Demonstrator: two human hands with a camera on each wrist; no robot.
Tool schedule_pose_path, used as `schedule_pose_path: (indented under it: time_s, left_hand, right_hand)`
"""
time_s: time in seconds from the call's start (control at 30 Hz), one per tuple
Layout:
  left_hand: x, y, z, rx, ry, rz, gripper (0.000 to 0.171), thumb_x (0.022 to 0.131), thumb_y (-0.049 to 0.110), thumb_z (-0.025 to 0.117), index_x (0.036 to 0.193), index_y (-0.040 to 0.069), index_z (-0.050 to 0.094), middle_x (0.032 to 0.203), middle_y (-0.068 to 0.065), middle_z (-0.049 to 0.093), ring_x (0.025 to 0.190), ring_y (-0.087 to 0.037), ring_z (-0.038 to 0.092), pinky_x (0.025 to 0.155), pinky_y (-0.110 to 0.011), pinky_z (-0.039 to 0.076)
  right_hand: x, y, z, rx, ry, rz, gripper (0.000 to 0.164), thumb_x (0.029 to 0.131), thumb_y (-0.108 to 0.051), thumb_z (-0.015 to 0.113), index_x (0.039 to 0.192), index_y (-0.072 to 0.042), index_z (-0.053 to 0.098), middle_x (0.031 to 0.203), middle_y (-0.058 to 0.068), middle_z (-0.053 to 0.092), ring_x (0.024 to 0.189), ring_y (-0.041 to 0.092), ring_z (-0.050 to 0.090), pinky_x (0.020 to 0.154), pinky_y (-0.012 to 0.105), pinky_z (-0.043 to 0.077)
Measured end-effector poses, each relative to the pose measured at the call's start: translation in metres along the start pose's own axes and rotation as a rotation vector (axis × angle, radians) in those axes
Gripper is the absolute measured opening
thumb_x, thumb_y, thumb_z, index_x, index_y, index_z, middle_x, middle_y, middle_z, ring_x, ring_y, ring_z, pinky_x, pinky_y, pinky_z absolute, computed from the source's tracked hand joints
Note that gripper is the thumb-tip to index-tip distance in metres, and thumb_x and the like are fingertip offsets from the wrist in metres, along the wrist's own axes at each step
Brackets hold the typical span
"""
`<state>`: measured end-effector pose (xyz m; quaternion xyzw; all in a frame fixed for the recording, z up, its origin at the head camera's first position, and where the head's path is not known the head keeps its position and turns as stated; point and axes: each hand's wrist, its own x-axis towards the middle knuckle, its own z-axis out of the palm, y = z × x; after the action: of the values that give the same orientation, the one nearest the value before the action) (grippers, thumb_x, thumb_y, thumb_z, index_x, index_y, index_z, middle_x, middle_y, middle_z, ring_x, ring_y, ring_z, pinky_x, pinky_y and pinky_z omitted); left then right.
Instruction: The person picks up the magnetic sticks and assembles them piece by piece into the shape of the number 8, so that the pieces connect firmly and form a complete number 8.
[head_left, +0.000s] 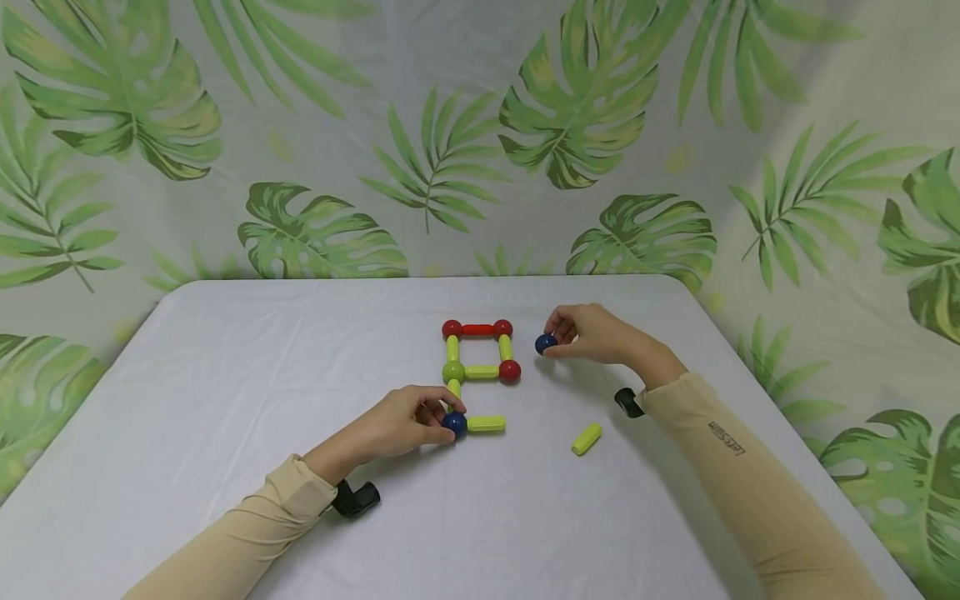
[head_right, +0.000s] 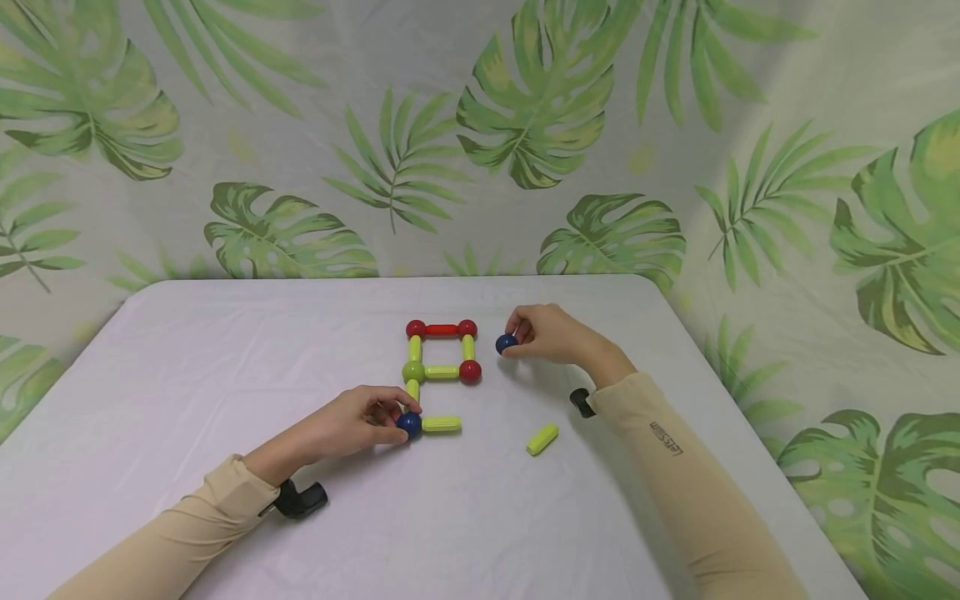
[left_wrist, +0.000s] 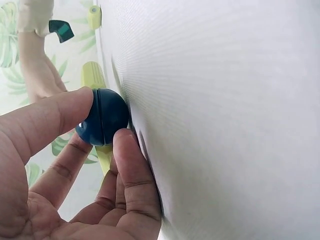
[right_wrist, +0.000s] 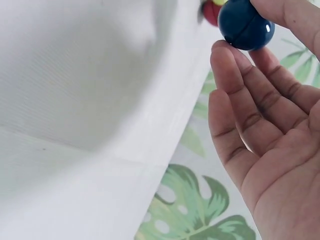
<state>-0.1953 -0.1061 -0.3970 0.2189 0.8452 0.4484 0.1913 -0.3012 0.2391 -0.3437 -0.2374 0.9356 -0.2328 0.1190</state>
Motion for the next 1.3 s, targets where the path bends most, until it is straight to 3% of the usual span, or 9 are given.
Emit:
schedule_pose_path:
  time_s: [0.63,0.9,1.3]
  left_hand:
    - [0.0,0.0,0.001,0.0,0.0,-0.009,0.03,0.094,0.014,0.083,0.123,0.016,0.074,0.1,-0.005,0.067,0.084,-0.015,0.061,0.072,-0.028,0.048]
    - [0.001,0.0,0.0,-0.002,0.0,-0.015,0.03,0.095,0.014,0.082,0.124,0.016,0.074,0.1,-0.005,0.067,0.085,-0.015,0.062,0.074,-0.03,0.049]
    - [0.0,0.0,-0.001,0.005,-0.003,-0.015,0.031,0.095,0.014,0.082,0.124,0.016,0.073,0.101,-0.005,0.067,0.085,-0.016,0.062,0.074,-0.03,0.05]
  right_hand:
    - [-0.032,-0.018,0.024,0.055,-0.124,-0.044,0.034,0.091,-0.029,0.088,0.112,-0.01,0.068,0.097,-0.001,0.072,0.091,0.013,0.066,0.088,0.032,0.056]
    - [-0.038,-0.026,0.04,0.093,-0.165,-0.086,0.032,0.091,-0.028,0.089,0.11,-0.012,0.068,0.096,-0.004,0.072,0.089,0.01,0.066,0.084,0.024,0.056]
    - [-0.041,-0.038,0.051,0.12,-0.206,-0.126,0.032,0.091,-0.028,0.089,0.108,-0.011,0.068,0.093,-0.002,0.071,0.085,0.01,0.064,0.08,0.023,0.056]
